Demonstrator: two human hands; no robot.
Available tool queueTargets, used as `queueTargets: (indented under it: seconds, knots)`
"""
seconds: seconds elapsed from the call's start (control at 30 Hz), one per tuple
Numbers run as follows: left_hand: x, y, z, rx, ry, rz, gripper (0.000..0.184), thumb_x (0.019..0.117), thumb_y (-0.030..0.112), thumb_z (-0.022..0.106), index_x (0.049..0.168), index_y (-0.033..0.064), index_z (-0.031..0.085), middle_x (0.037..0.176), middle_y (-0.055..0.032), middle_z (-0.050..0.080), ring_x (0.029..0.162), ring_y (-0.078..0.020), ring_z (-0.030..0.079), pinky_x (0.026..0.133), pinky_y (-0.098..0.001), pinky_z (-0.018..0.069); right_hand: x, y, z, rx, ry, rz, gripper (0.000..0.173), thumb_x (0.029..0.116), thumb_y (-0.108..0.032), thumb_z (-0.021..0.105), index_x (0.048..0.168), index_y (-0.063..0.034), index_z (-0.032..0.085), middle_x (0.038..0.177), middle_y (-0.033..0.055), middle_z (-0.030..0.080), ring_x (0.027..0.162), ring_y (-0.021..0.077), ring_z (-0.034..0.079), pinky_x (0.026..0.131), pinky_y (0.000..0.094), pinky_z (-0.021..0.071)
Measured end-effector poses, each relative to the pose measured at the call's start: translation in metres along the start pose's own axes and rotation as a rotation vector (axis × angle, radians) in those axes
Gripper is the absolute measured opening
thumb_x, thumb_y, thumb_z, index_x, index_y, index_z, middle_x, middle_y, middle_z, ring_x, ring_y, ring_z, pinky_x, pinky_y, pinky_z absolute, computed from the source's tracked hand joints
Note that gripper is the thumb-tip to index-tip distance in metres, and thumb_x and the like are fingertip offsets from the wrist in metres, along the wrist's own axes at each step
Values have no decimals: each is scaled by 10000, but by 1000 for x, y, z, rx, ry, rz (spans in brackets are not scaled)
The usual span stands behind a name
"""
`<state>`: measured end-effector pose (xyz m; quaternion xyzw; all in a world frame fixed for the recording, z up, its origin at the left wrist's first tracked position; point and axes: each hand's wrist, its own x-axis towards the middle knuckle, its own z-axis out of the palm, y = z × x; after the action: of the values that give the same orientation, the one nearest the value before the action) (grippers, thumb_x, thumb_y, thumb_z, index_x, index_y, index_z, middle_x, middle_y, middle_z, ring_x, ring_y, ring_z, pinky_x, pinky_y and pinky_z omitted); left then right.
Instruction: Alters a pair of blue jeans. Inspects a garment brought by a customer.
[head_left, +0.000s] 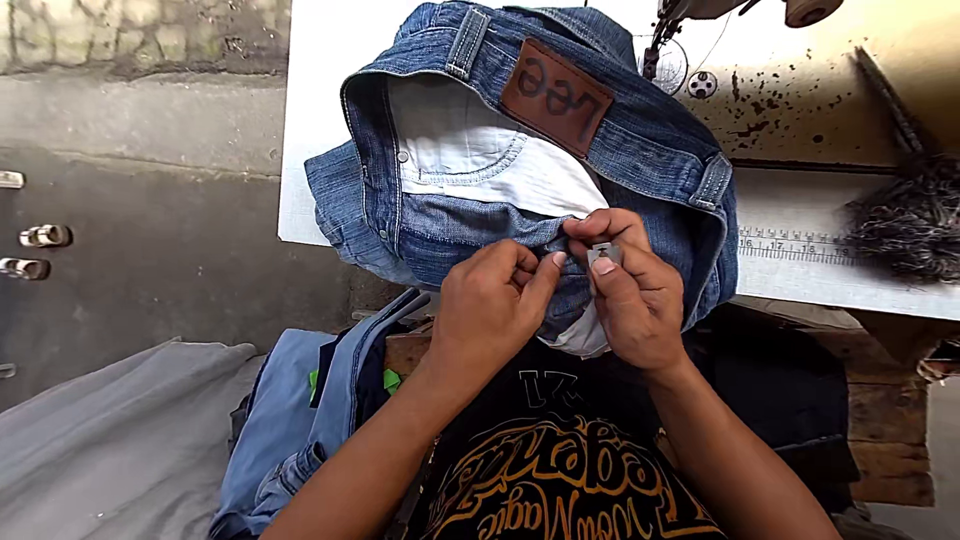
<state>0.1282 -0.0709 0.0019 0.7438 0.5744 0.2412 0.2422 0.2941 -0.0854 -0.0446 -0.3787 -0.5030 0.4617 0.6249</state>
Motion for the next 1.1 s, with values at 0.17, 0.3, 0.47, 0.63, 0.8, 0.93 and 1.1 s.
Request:
queueTargets:
  seconds: [0.17, 0.3, 0.47, 0.63, 0.8, 0.93, 1.1]
  knots:
    - [-6, 2, -2, -51, -11, -40, 186, 1005, 238, 610, 954, 87, 705, 814, 18, 648, 669, -6, 606, 600, -163, 523, -13, -10, 15, -70, 19, -125, 286, 1058, -222, 488, 818, -150, 627, 1177, -37, 637, 1151, 84, 607, 936, 283, 555]
    - [-15, -11, 17, -259, 84, -13, 141, 1023, 164, 591, 991, 59, 679, 859, 9, 635, 703, 2, 586, 629, -143, 508, -7, 5, 18, -367, -31, -189, 209, 914, -34, 549, 705, -26, 548, 1121, 113, 569, 1113, 113, 570, 911, 202, 522]
    - [-16, -23, 25, -457, 115, 20, 123, 1025, 109, 584, 999, 31, 675, 888, 2, 639, 739, -10, 608, 653, -152, 535, -7, 8, 20, -542, -82, -234, 205, 893, -15, 606, 700, -18, 538, 1127, 155, 525, 1086, 146, 550, 889, 180, 500]
    - [-15, -28, 25, -515, 97, 34, 112, 1021, 108, 589, 992, 40, 674, 887, 10, 636, 740, -12, 610, 645, -155, 537, -7, 8, 23, -599, -78, -230, 212, 924, -22, 598, 719, -20, 544, 1126, 157, 520, 1072, 151, 549, 889, 184, 497]
    - [-15, -29, 28, -516, 124, 47, 108, 1009, 99, 600, 982, 29, 679, 884, 9, 628, 750, -4, 602, 656, -146, 531, -5, 5, 28, -682, -85, -179, 216, 938, -44, 607, 729, -29, 558, 1124, 149, 516, 1059, 155, 541, 885, 184, 490]
    - [-18, -35, 25, -535, 92, 60, 135, 1033, 118, 563, 973, 34, 650, 881, 14, 606, 764, 4, 587, 680, -141, 518, -3, 1, 15, -622, -251, -129, 238, 903, -34, 600, 674, -46, 538, 1146, 151, 506, 1091, 161, 519, 887, 183, 478]
    - [-17, -42, 21, -573, 46, 72, 138, 1041, 137, 564, 984, 45, 649, 896, 20, 622, 777, 10, 593, 690, -141, 519, 0, 1, 15, -553, -192, -144, 220, 916, -24, 575, 699, -29, 536, 1126, 132, 507, 1072, 110, 527, 865, 148, 480]
